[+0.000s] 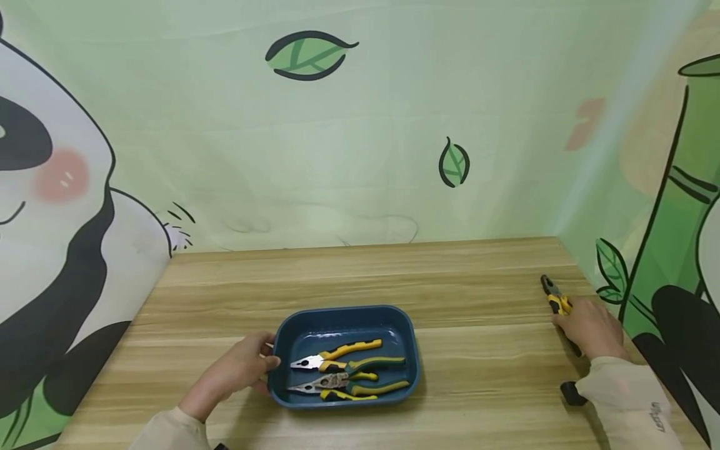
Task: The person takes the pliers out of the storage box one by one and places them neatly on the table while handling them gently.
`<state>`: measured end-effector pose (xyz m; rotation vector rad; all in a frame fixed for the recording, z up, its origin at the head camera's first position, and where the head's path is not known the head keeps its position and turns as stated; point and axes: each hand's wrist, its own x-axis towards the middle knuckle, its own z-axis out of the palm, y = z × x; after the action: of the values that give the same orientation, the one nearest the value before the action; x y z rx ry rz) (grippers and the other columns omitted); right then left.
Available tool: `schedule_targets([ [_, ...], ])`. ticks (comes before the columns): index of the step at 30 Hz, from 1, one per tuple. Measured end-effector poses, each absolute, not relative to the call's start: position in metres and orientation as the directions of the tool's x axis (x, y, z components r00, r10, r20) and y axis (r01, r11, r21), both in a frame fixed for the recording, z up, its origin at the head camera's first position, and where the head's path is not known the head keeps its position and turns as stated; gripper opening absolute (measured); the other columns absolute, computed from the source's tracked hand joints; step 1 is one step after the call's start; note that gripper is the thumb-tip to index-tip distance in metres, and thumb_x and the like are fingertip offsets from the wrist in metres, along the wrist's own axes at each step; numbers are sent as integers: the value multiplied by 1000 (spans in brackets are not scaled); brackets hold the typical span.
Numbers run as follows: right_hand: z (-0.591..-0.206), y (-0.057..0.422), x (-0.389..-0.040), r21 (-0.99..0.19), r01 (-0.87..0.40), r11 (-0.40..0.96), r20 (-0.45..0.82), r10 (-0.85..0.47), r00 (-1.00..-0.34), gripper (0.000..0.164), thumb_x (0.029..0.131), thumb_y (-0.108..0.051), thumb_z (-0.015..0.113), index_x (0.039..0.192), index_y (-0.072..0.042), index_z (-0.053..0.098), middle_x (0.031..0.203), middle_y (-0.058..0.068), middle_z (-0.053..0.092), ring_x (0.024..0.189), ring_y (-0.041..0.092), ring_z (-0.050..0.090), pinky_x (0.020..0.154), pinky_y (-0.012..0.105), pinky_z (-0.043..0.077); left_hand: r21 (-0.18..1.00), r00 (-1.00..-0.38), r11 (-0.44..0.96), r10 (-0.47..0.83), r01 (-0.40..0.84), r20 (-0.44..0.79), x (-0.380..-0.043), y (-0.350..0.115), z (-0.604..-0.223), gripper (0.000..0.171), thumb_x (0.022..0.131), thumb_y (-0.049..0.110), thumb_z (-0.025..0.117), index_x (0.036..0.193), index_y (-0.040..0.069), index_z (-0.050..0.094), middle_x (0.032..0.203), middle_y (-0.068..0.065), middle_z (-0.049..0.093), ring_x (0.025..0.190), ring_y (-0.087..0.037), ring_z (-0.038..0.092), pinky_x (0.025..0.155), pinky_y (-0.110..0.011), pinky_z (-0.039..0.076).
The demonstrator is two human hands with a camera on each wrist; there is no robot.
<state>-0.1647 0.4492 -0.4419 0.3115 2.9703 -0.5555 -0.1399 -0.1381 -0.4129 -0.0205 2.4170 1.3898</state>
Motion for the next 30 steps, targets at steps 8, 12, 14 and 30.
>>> schedule_targets([
  [8, -436, 450, -164, -295, 162, 942, -141, 125, -982, 62, 100, -22, 64, 137, 22, 42, 123, 48, 50, 97, 59, 58, 69, 58, 57, 831, -936, 525, 164, -185, -312, -140, -138, -413, 33, 95, -13, 58, 127, -17, 51, 100, -24, 67, 66, -32, 70, 51, -40, 65],
  [12, -431, 450, -165, -293, 140, 946, -150, 99, -984, 68, 106, -30, 57, 140, 25, 36, 134, 50, 40, 114, 69, 45, 87, 74, 50, 824, -935, 536, 165, -182, -314, -140, -138, -413, 34, 95, -13, 58, 128, -18, 51, 101, -24, 67, 64, -30, 69, 50, -39, 65],
  [14, -428, 451, -166, -302, 123, 945, -158, 78, -984, 73, 109, -36, 51, 141, 27, 32, 135, 51, 38, 118, 70, 40, 93, 78, 45, 825, -935, 536, 166, -181, -314, -140, -138, -412, 34, 96, -13, 58, 128, -18, 50, 101, -25, 67, 64, -30, 69, 51, -39, 65],
  [30, -394, 446, -165, -318, 94, 944, -59, 79, -995, 79, 112, -45, 32, 148, 25, 21, 145, 51, 26, 127, 70, 29, 102, 83, 32, 824, -931, 534, 168, -189, -323, -141, -137, -412, 34, 95, -13, 57, 128, -18, 50, 103, -26, 66, 71, -32, 71, 52, -39, 66],
])
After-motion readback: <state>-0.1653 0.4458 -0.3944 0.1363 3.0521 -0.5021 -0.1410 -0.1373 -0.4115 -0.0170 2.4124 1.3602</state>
